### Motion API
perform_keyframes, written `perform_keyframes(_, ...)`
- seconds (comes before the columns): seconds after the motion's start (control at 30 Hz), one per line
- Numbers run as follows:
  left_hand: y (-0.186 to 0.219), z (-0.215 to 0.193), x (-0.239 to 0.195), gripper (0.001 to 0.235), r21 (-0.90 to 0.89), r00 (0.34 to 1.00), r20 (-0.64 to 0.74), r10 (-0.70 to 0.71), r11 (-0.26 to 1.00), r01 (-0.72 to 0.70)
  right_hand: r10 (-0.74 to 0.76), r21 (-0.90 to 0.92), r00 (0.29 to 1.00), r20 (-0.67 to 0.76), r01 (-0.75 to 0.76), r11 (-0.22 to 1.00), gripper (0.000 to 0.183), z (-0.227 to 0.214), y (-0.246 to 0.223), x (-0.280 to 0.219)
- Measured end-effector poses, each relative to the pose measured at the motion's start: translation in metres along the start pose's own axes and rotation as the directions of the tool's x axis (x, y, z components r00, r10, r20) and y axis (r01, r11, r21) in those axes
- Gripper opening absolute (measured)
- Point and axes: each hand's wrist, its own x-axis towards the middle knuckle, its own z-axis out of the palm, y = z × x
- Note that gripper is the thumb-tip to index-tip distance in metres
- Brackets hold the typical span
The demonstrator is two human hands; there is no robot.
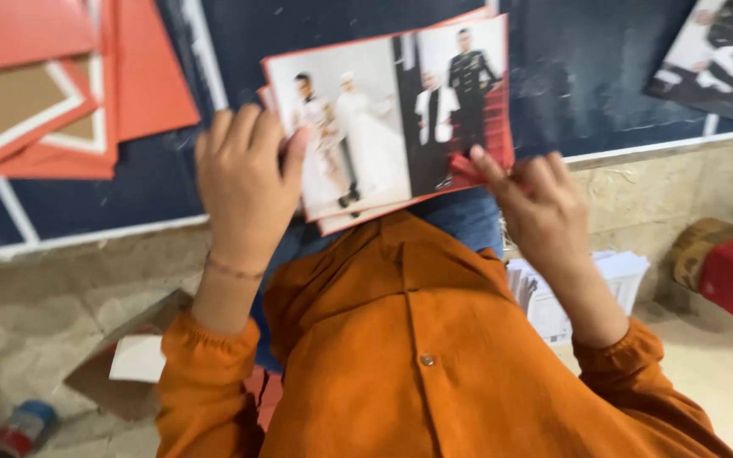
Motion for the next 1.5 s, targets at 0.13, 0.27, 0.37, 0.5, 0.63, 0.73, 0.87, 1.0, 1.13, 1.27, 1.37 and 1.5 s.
perform_keyframes(0.13,0.0,-0.002,-0.001,0.043,-0.005,0.998,0.053,-0.027,1.0,0.027,-0.078,-0.13,0.991,-0.106,0.064,0.989,0.036,0.001,0.008,0.026)
perform_keyframes(0.27,0.001,-0.004,-0.003,0.046,0.011,0.997,0.069,-0.041,0.999,0.04,0.028,-0.325,0.999,-0.028,-0.036,0.945,0.032,-0.008,0.027,0.096)
perform_keyframes(0.37,0.003,-0.005,-0.007,0.054,-0.004,0.994,0.02,-0.11,0.994,0.11,-0.095,-0.329,0.992,-0.087,0.061,0.942,0.03,-0.006,0.036,0.118)
perform_keyframes(0.5,0.012,-0.002,-0.004,0.047,-0.083,0.971,-0.05,-0.234,0.97,0.23,-0.142,-0.235,0.983,0.115,0.166,0.958,0.088,-0.014,0.027,0.057)
perform_keyframes(0.63,0.02,-0.01,-0.004,0.008,-0.048,0.98,-0.152,-0.126,0.992,0.12,-0.226,-0.125,0.974,0.03,0.228,0.966,0.049,0.01,0.026,0.031)
perform_keyframes(0.73,0.026,-0.021,-0.015,0.011,-0.021,0.984,-0.158,-0.088,0.996,0.086,-0.171,-0.002,0.985,-0.029,0.171,0.985,0.044,0.029,0.045,0.066)
perform_keyframes(0.87,0.036,-0.026,-0.044,0.046,-0.008,0.99,-0.011,-0.139,0.99,0.139,-0.251,0.044,0.963,-0.101,0.257,0.965,0.039,0.022,0.016,0.144)
perform_keyframes(1.0,0.046,-0.015,-0.06,0.032,-0.113,0.95,-0.166,-0.266,0.962,0.249,-0.497,0.128,0.867,-0.027,0.496,0.859,0.022,0.077,-0.015,0.108)
perform_keyframes(1.13,0.046,0.003,-0.073,0.037,-0.271,0.903,-0.191,-0.383,0.905,0.327,-0.395,0.21,0.894,-0.214,0.437,0.875,0.03,0.057,-0.021,0.127)
perform_keyframes(1.27,0.047,-0.001,-0.069,0.027,-0.227,0.918,-0.215,-0.334,0.931,0.286,-0.27,0.138,0.899,-0.345,0.333,0.933,0.038,0.017,-0.02,0.155)
perform_keyframes(1.37,0.048,0.0,-0.071,0.033,-0.328,0.883,-0.191,-0.428,0.876,0.354,-0.401,0.476,0.878,-0.263,0.479,0.737,0.034,0.062,-0.055,0.105)
perform_keyframes(1.5,0.047,0.0,-0.068,0.049,-0.33,0.858,-0.232,-0.459,0.867,0.374,-0.487,0.187,0.869,-0.086,0.494,0.849,0.05,0.035,-0.117,0.167)
